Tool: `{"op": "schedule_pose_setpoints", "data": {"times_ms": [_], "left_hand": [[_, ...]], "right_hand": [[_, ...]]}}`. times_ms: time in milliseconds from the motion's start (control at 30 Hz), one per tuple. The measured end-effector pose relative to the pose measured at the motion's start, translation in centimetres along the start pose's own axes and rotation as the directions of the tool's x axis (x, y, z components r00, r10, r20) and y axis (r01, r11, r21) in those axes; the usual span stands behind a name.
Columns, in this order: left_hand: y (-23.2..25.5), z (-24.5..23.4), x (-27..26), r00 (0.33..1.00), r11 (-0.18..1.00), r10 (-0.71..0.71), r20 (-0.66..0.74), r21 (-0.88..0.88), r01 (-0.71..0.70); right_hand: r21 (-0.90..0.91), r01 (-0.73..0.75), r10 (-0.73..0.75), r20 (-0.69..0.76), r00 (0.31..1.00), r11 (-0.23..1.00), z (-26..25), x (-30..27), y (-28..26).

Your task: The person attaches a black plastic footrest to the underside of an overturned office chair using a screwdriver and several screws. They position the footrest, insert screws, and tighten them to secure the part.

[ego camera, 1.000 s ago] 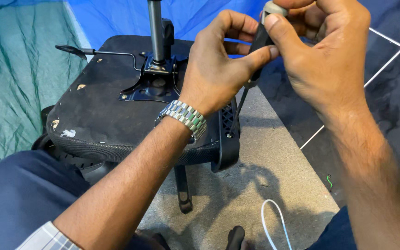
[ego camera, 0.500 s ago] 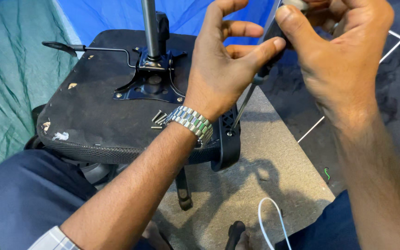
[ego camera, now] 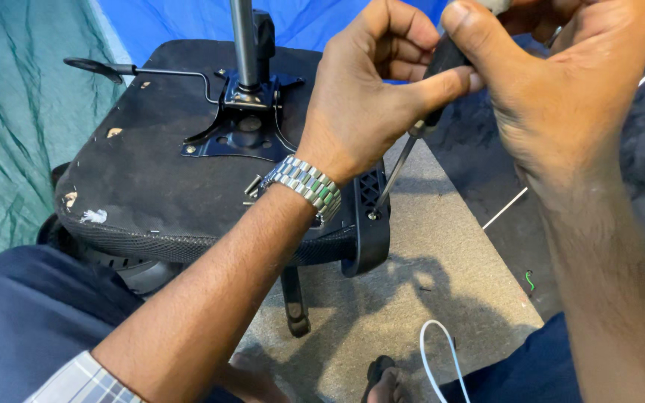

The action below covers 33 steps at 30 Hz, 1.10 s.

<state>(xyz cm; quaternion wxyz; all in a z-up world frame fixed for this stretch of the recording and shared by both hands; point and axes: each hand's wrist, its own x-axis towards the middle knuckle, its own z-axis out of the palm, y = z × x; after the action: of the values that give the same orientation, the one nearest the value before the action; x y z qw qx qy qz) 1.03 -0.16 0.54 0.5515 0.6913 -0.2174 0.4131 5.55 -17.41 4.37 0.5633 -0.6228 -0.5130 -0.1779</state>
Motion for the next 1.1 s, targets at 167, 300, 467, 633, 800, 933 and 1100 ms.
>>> {"op": "schedule_pose_setpoints", "data": {"times_ms": [167, 300, 467, 633, 800, 933, 1100], "left_hand": [[0.8, 0.2, 0.1, 0.994, 0.994, -0.108, 0.027, 0.013, 0.108], [1.8, 0.5, -0.2, 0.978, 0.977, -0.205, 0.038, 0.064, 0.203], [2.5, 1.4, -0.5, 0.993, 0.972, -0.025, -0.114, 0.228, 0.051], [2.2, 1.2, -0.5, 0.991, 0.997, -0.073, -0.113, -0.009, 0.072], [2.4, 0.6, -0.4, 0.997, 0.977, 0.008, -0.076, 0.212, 0.009], [3.2, 0.8, 0.0, 0.986, 0.933, -0.086, -0.145, 0.334, 0.131], [4.2, 0.5, 0.4, 0.963, 0.940, -0.252, -0.092, 0.214, 0.266]], "right_hand": [[-0.048, -0.013, 0.012, -0.006, 1.000, 0.999, -0.4, 0.3, -0.6], [-0.090, 0.065, -0.066, -0.007, 0.998, 0.994, -0.8, 0.5, 0.0], [-0.110, 0.219, -0.217, 0.023, 0.976, 0.970, -0.7, 0.5, 0.8], [0.048, 0.004, -0.003, -0.010, 1.000, 0.999, -1.2, 0.7, 0.4], [-0.117, 0.214, -0.212, 0.027, 0.977, 0.970, -0.1, 1.0, 0.5], [-0.079, 0.107, -0.109, -0.020, 0.994, 0.991, 0.1, 1.1, -0.4], [-0.065, 0.021, -0.024, -0.050, 0.998, 0.998, 0.4, 1.1, -1.5]]}}
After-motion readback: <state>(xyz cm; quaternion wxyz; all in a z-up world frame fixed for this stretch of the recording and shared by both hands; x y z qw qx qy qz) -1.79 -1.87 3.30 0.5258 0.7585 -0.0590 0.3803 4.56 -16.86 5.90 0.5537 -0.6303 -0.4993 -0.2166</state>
